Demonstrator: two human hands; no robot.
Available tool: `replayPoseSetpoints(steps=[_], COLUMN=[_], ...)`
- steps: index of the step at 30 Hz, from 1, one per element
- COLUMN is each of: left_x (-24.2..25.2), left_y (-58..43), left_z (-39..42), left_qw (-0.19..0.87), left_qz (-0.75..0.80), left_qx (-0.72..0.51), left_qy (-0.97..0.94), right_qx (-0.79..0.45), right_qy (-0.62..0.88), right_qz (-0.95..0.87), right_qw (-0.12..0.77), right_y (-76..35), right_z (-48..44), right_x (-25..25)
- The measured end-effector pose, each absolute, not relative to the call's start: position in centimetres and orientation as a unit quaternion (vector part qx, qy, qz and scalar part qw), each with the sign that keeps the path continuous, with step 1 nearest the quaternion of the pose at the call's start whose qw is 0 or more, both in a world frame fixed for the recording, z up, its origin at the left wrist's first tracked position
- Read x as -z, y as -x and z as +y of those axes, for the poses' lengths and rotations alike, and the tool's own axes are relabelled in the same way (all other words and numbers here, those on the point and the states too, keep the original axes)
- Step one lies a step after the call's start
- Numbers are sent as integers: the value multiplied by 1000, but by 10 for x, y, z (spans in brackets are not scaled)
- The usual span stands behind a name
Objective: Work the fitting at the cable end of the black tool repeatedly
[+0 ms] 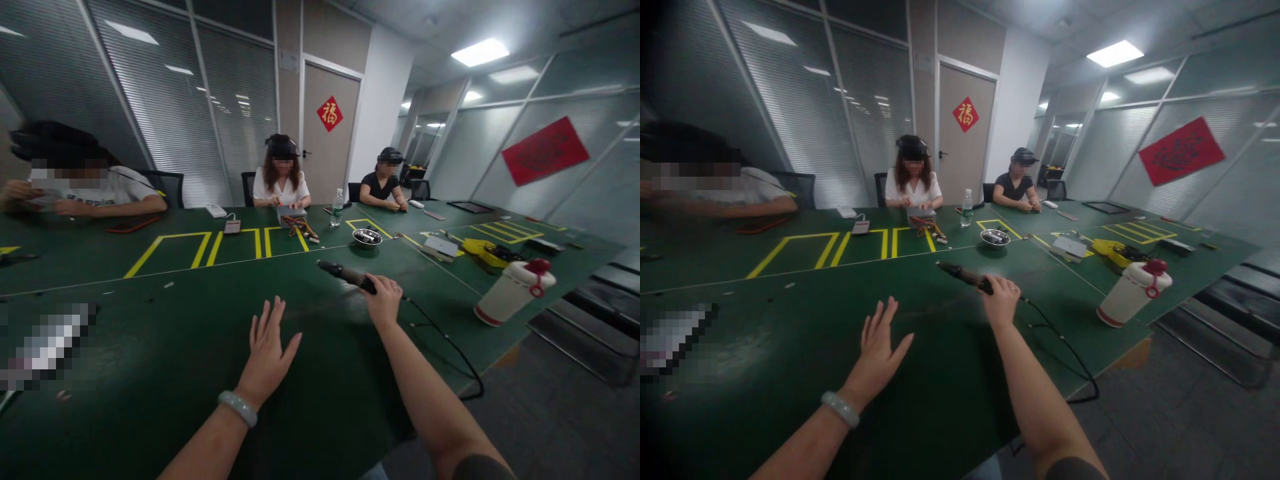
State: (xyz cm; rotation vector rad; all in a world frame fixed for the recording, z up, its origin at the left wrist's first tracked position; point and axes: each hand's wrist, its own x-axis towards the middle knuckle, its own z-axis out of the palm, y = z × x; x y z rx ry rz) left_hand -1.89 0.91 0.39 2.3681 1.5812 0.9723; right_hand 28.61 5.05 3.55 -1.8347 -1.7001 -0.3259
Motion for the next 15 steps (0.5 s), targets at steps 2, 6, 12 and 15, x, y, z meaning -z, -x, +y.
replayPoseSetpoints(steps=[2, 6, 12, 15], left_x=[-11, -12, -13, -16], left_y=[18, 20, 28, 32], left_z=[5, -2, -3, 1], left_qw=[47, 22, 20, 17], left_qz=[505, 461, 473, 497], left_qx=[-347, -381, -407, -407], left_qy=[-789, -801, -781, -766], right_qx=[89, 18, -62, -82], right_qy=[625, 496, 399, 402], right_qz=[-718, -830, -889, -885], right_qw=[294, 253, 215, 219], right_y=[-242, -161, -95, -85], right_z=[50, 42, 29, 29], right_x=[-36, -23, -2, 4])
